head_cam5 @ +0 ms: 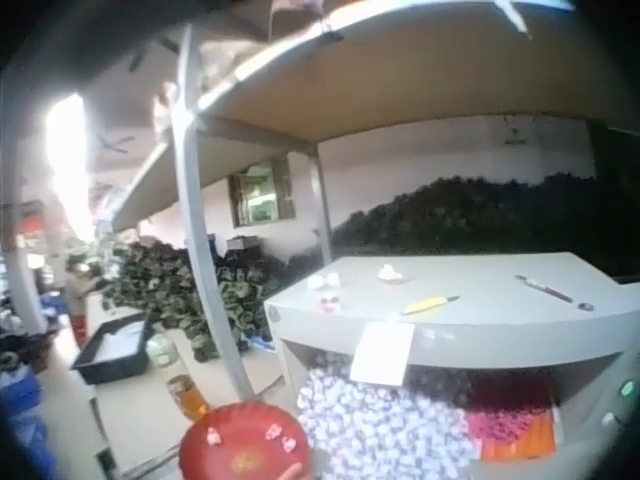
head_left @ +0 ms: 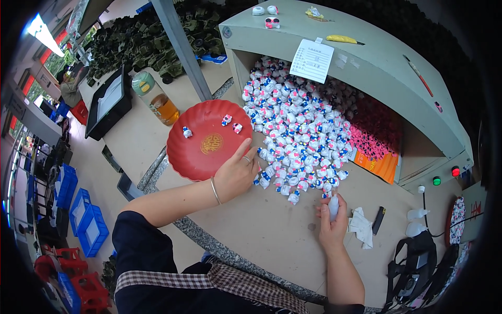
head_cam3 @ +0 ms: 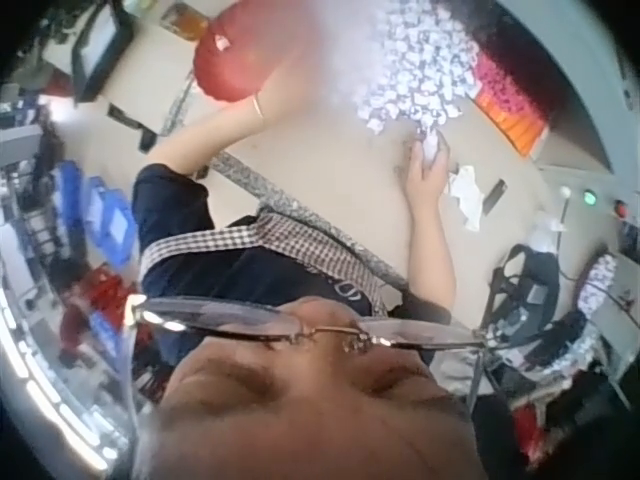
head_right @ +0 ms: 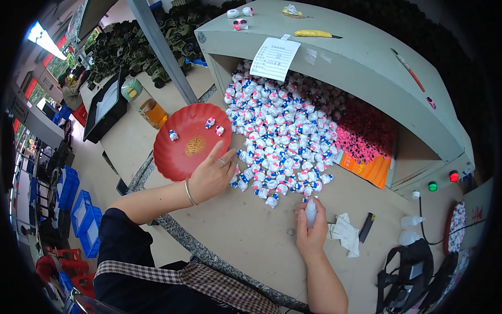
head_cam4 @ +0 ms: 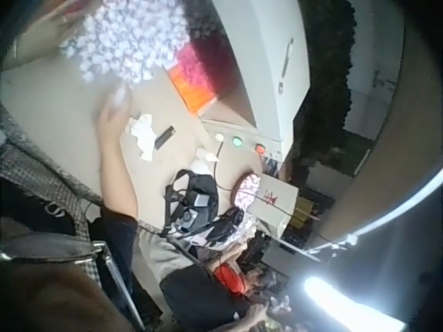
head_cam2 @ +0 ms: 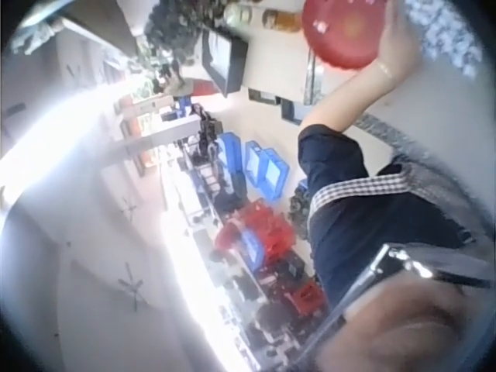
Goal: The person applies glue from a glue bottle to small plastic pieces and joins them to other plastic components by hand at an assembly station.
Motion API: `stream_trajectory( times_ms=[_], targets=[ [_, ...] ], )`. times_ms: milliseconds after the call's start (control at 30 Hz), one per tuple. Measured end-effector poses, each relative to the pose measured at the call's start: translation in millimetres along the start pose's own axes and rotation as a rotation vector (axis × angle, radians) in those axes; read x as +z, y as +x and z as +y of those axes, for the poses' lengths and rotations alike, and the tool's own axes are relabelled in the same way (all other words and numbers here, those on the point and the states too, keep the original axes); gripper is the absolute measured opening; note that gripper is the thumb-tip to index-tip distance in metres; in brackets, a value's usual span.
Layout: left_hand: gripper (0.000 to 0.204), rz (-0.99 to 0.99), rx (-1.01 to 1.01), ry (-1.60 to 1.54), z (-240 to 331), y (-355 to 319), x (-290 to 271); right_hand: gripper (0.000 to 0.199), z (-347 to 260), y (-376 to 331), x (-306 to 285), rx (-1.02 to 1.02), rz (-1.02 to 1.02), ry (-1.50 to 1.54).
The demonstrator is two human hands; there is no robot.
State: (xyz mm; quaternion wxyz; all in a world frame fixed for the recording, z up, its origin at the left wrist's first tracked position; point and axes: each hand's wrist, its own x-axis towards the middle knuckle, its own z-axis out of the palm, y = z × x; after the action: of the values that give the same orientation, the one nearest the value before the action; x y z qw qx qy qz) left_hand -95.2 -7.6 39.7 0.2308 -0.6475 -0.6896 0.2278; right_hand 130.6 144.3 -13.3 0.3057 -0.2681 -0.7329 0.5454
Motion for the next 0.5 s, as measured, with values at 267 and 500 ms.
stream_trajectory(
  times_ms=[267,500],
  targets=[
    [0.043,0.076,-0.131,-0.586,17,-16,-20,0.034,2,3,-3,0.018,-0.028,0.016],
    [0.043,0.173,-0.251,-0.595,46,-16,3,0.033,2,5,0,0.043,-0.042,0.049]
  ],
)
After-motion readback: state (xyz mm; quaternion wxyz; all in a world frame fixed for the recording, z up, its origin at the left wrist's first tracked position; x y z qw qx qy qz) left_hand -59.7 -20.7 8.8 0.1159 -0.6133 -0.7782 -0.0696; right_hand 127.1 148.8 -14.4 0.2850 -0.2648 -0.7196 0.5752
